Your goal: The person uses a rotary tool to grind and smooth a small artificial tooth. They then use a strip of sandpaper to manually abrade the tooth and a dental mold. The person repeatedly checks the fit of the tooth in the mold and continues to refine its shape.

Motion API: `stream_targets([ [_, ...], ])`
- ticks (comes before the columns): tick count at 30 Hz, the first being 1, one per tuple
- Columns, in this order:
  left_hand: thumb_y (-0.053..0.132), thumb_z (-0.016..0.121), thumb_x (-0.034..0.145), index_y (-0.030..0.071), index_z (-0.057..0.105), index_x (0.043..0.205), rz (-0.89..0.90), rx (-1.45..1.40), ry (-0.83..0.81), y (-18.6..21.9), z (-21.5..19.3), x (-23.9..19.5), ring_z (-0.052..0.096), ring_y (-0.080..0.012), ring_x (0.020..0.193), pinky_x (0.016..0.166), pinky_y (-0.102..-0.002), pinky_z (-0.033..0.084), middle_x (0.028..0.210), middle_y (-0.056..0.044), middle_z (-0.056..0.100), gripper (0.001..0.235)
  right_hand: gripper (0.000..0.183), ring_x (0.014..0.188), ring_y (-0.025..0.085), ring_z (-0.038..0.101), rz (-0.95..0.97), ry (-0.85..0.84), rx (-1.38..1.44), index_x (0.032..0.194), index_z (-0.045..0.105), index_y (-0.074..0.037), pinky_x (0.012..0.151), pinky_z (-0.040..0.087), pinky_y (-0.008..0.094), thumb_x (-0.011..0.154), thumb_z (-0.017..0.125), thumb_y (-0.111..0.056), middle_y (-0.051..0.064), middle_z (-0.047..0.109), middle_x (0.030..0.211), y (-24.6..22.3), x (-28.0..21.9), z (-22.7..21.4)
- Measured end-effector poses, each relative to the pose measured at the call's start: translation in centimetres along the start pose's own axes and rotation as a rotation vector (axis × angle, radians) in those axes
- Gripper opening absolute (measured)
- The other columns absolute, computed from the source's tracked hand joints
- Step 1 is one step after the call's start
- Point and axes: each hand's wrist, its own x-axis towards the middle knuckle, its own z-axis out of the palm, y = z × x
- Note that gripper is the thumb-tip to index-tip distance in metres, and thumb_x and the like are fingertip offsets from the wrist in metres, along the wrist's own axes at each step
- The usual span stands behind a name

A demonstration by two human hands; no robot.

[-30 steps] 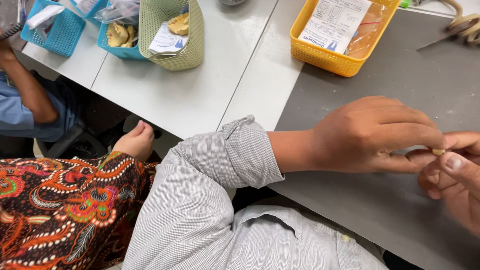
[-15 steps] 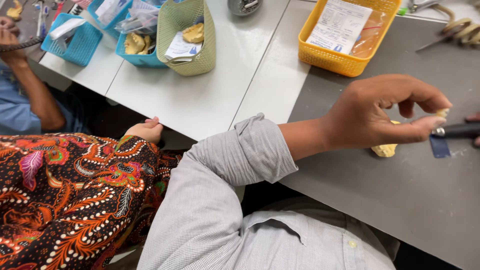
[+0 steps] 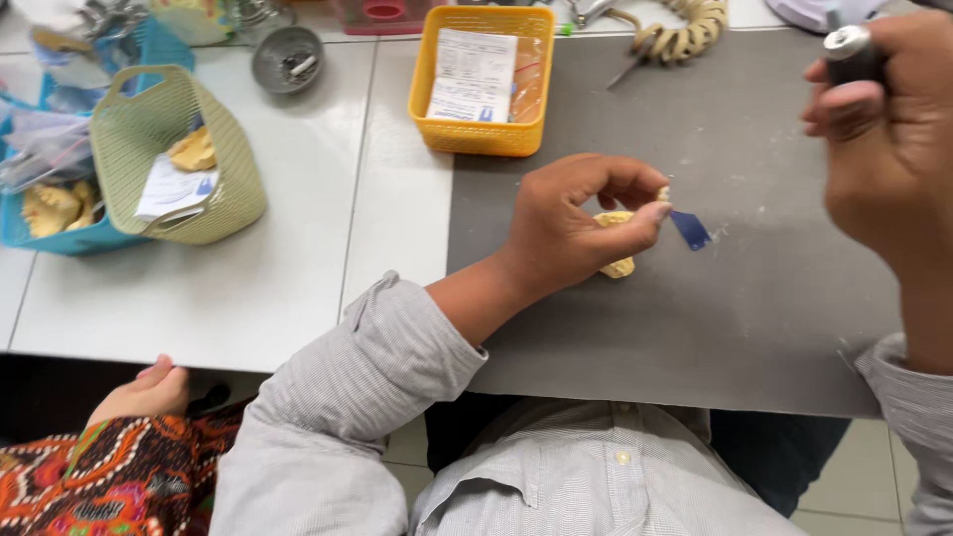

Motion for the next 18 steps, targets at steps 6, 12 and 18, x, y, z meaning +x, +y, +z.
stream_targets([
  [6,0.011,0.085,0.085,0.008,0.074,0.098,0.090,0.132,0.010,1.1,-0.6,-0.1,0.075,-0.0129,0.080,0.073,-0.025,0.060,0.093,-0.004,0.076,0.017,0.020,0.083,0.016,0.064,-0.266,-0.002,-0.053,0.111,0.055,0.001,0.075,0.052,0.026,0.120,0.055,-0.017,0.010,0.063,0.098,-3.5,-0.5,3.1],
  [12,0.010,0.086,0.083,0.009,0.072,0.098,0.183,0.239,0.026,1.6,-0.5,0.0,0.075,-0.0184,0.082,0.076,-0.028,0.060,0.093,-0.005,0.074,0.020,0.061,0.056,0.020,0.055,-0.210,-0.103,-0.222,0.083,0.059,-0.007,0.052,0.040,0.030,0.089,0.069,-0.066,0.004,0.055,0.068,-4.0,-1.4,3.5],
  [18,0.009,0.087,0.084,0.010,0.071,0.099,0.212,0.306,-0.002,2.0,-0.6,-0.1,0.075,-0.0190,0.085,0.076,-0.029,0.060,0.093,-0.003,0.074,0.021,0.064,0.053,0.025,0.052,-0.264,-0.104,-0.349,0.069,0.061,-0.007,0.046,0.038,0.033,0.080,0.076,-0.068,0.005,0.050,0.058,-4.4,-1.0,3.6],
])
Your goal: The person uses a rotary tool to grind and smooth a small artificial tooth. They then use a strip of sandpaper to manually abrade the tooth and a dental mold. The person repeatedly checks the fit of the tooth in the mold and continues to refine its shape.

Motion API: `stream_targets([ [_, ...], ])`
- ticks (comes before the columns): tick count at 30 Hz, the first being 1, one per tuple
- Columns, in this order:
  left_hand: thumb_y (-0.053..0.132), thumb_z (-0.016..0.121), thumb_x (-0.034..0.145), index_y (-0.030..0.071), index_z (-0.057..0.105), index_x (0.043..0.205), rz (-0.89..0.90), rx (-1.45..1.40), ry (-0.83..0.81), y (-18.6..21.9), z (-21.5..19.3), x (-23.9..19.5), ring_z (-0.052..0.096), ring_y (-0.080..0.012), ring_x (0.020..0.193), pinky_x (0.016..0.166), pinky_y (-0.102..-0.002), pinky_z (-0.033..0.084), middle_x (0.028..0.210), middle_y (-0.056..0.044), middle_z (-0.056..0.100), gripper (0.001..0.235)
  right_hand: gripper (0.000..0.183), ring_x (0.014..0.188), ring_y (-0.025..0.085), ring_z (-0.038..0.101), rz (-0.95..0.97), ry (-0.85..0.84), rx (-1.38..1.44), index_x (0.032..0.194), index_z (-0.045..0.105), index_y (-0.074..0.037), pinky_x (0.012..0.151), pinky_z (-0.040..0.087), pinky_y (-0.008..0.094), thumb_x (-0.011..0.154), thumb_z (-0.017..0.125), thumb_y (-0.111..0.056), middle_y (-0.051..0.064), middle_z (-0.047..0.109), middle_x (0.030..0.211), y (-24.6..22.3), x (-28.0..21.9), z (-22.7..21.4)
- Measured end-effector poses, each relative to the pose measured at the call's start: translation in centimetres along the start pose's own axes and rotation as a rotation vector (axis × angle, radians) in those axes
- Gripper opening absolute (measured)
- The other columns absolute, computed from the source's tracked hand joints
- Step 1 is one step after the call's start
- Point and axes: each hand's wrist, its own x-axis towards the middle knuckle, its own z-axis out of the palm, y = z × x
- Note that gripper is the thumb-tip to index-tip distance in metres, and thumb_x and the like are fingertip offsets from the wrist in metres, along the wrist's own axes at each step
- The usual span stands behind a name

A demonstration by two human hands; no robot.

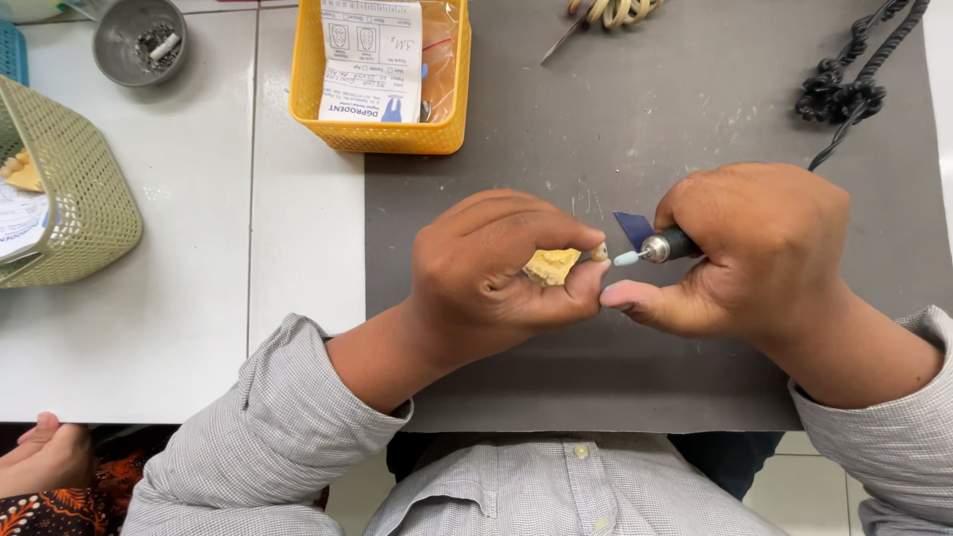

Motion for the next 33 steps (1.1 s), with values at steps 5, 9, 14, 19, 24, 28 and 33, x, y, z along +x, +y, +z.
stream_targets([
  [5,0.009,0.088,0.086,0.010,0.070,0.101,-0.003,0.032,-0.040,-0.01,-0.36,-0.12,0.074,-0.0193,0.086,0.076,-0.029,0.059,0.095,-0.003,0.073,0.022,0.066,0.049,0.025,0.049,-0.012,-0.038,-0.052,0.066,0.061,-0.006,0.048,0.036,0.035,0.078,0.076,-0.069,0.005,0.046,0.054,0.18,0.25,-0.14],
  [9,0.009,0.087,0.087,0.010,0.070,0.101,0.001,0.054,-0.067,-0.13,-0.47,-0.03,0.074,-0.0194,0.086,0.076,-0.030,0.059,0.095,-0.004,0.072,0.023,0.067,0.047,0.024,0.049,-0.009,-0.060,-0.074,0.065,0.062,-0.006,0.047,0.035,0.035,0.078,0.075,-0.070,0.004,0.046,0.052,0.29,0.48,-0.03],
  [14,0.010,0.087,0.087,0.010,0.070,0.100,0.002,0.064,-0.084,-0.26,-0.41,-0.10,0.074,-0.0188,0.086,0.074,-0.029,0.059,0.094,-0.003,0.072,0.022,0.067,0.047,0.023,0.050,-0.012,-0.083,-0.096,0.065,0.063,-0.007,0.046,0.034,0.034,0.077,0.074,-0.071,0.003,0.046,0.051,0.29,0.61,0.05],
  [19,0.009,0.086,0.088,0.010,0.070,0.101,-0.002,0.047,-0.089,-0.30,-0.47,-0.23,0.074,-0.0186,0.087,0.074,-0.029,0.059,0.095,-0.003,0.072,0.021,0.068,0.046,0.021,0.050,-0.013,-0.109,-0.074,0.064,0.064,-0.006,0.045,0.034,0.033,0.076,0.074,-0.072,0.003,0.047,0.051,0.48,0.54,0.12],
  [24,0.009,0.086,0.087,0.010,0.070,0.100,0.000,0.045,-0.094,-0.27,-0.52,-0.23,0.074,-0.0187,0.087,0.075,-0.029,0.059,0.095,-0.003,0.072,0.021,0.067,0.047,0.022,0.051,-0.012,-0.124,-0.092,0.064,0.065,-0.007,0.045,0.034,0.034,0.075,0.073,-0.072,0.002,0.047,0.050,0.42,0.54,0.17],
  [28,0.009,0.086,0.088,0.010,0.070,0.100,0.002,0.052,-0.100,-0.20,-0.60,-0.25,0.074,-0.0186,0.088,0.075,-0.029,0.059,0.096,-0.003,0.072,0.021,0.067,0.048,0.022,0.051,-0.010,-0.124,-0.079,0.066,0.065,-0.007,0.046,0.034,0.033,0.076,0.073,-0.072,0.003,0.047,0.052,0.38,0.64,0.09],
  [33,0.008,0.086,0.089,0.009,0.070,0.100,0.012,0.041,-0.112,-0.26,-0.67,-0.18,0.074,-0.0185,0.088,0.075,-0.029,0.059,0.096,-0.003,0.072,0.020,0.066,0.046,0.022,0.051,-0.015,-0.132,-0.099,0.064,0.064,-0.007,0.044,0.033,0.034,0.074,0.075,-0.071,0.003,0.047,0.050,0.27,0.76,0.02],
])
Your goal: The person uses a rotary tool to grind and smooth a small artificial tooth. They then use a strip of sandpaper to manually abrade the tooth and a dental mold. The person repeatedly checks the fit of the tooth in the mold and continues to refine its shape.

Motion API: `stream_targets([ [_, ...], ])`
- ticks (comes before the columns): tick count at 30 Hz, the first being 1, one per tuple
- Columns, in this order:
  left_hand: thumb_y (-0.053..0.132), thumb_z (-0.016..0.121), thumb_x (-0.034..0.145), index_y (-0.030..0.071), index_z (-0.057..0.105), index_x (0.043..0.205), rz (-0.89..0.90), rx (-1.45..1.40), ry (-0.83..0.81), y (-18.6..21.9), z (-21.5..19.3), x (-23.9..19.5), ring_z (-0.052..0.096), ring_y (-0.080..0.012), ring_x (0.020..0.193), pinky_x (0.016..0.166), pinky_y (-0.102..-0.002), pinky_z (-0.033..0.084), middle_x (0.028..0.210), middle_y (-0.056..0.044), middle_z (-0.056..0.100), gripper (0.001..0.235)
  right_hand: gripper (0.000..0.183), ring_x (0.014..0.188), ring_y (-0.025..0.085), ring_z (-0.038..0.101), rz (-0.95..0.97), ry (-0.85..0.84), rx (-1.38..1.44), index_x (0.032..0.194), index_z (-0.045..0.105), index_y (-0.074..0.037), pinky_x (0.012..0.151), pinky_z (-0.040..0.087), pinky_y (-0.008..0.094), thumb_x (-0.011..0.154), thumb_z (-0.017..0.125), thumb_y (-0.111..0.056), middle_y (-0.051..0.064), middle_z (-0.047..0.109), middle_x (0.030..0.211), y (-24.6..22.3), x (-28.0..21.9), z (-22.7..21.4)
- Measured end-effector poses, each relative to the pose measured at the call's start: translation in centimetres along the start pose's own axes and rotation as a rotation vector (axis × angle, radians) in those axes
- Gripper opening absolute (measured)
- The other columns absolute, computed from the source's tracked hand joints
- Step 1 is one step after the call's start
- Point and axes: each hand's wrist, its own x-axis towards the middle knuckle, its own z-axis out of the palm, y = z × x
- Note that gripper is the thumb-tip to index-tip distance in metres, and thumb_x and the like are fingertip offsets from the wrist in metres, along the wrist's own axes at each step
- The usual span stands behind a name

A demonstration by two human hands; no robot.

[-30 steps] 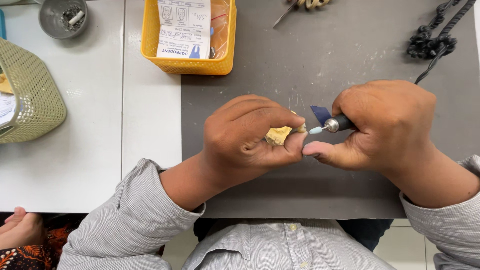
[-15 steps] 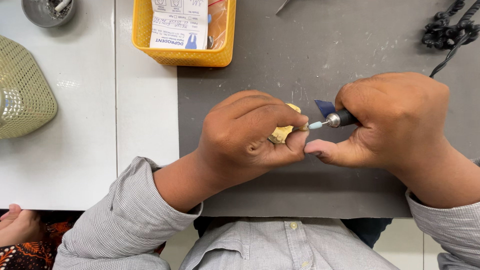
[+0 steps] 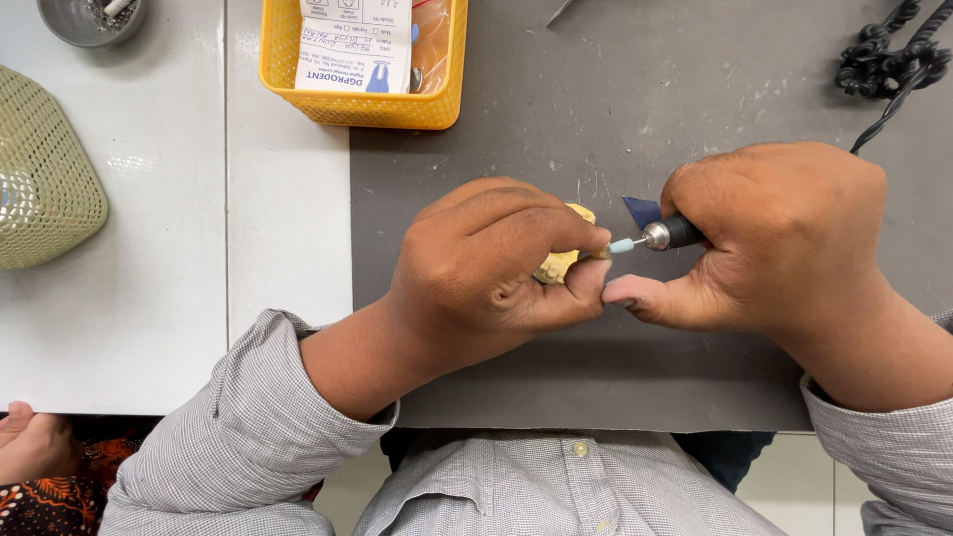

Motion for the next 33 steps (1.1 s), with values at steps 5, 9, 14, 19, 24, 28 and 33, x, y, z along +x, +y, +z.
stream_targets([
  [5,0.008,0.086,0.088,0.009,0.070,0.100,0.005,0.012,0.002,0.01,0.03,0.02,0.074,-0.0188,0.087,0.075,-0.029,0.060,0.095,-0.004,0.073,0.019,0.064,0.046,0.022,0.050,0.014,0.005,0.014,0.065,0.064,-0.008,0.044,0.034,0.034,0.074,0.076,-0.070,0.003,0.048,0.051,-0.12,0.08,-0.14],
  [9,0.008,0.085,0.088,0.009,0.070,0.099,0.007,0.018,0.002,-0.02,0.07,0.02,0.075,-0.0188,0.088,0.075,-0.029,0.060,0.095,-0.004,0.073,0.019,0.063,0.047,0.023,0.051,0.008,-0.019,-0.015,0.065,0.065,-0.008,0.045,0.033,0.035,0.071,0.076,-0.070,0.004,0.048,0.052,-0.10,0.06,-0.22],
  [14,0.008,0.085,0.089,0.009,0.071,0.099,0.006,0.019,-0.007,0.04,0.08,0.01,0.075,-0.0195,0.092,0.076,-0.029,0.060,0.096,-0.004,0.073,0.018,0.062,0.044,0.023,0.050,0.019,-0.029,-0.024,0.063,0.065,-0.008,0.042,0.033,0.035,0.069,0.077,-0.068,0.004,0.047,0.048,-0.18,0.07,-0.20],
  [19,0.008,0.085,0.089,0.009,0.071,0.099,0.003,0.016,-0.002,0.04,0.02,-0.02,0.075,-0.0198,0.092,0.077,-0.029,0.060,0.096,-0.004,0.073,0.018,0.062,0.048,0.022,0.051,0.024,-0.017,0.009,0.067,0.065,-0.008,0.045,0.034,0.034,0.074,0.076,-0.069,0.004,0.049,0.052,-0.25,-0.05,-0.18],
  [24,0.007,0.085,0.089,0.009,0.070,0.099,0.005,0.008,-0.008,0.05,-0.04,-0.01,0.075,-0.0189,0.089,0.077,-0.029,0.060,0.096,-0.004,0.073,0.018,0.061,0.049,0.023,0.052,0.011,-0.034,-0.008,0.068,0.066,-0.008,0.046,0.035,0.035,0.075,0.075,-0.068,0.004,0.050,0.054,-0.20,-0.19,-0.31],
  [28,0.007,0.086,0.088,0.009,0.070,0.099,0.001,0.009,-0.002,0.03,0.07,-0.12,0.074,-0.0191,0.089,0.077,-0.030,0.060,0.096,-0.004,0.073,0.019,0.060,0.050,0.024,0.053,0.017,-0.043,-0.010,0.068,0.067,-0.009,0.046,0.036,0.035,0.075,0.075,-0.068,0.004,0.052,0.055,-0.21,-0.23,-0.32],
  [33,0.007,0.086,0.089,0.009,0.070,0.100,0.013,0.021,0.006,0.03,0.03,-0.01,0.074,-0.0191,0.089,0.078,-0.030,0.060,0.097,-0.003,0.073,0.019,0.061,0.050,0.024,0.053,0.034,-0.046,-0.015,0.068,0.066,-0.008,0.047,0.036,0.035,0.074,0.075,-0.068,0.005,0.051,0.055,-0.38,-0.09,-0.38],
])
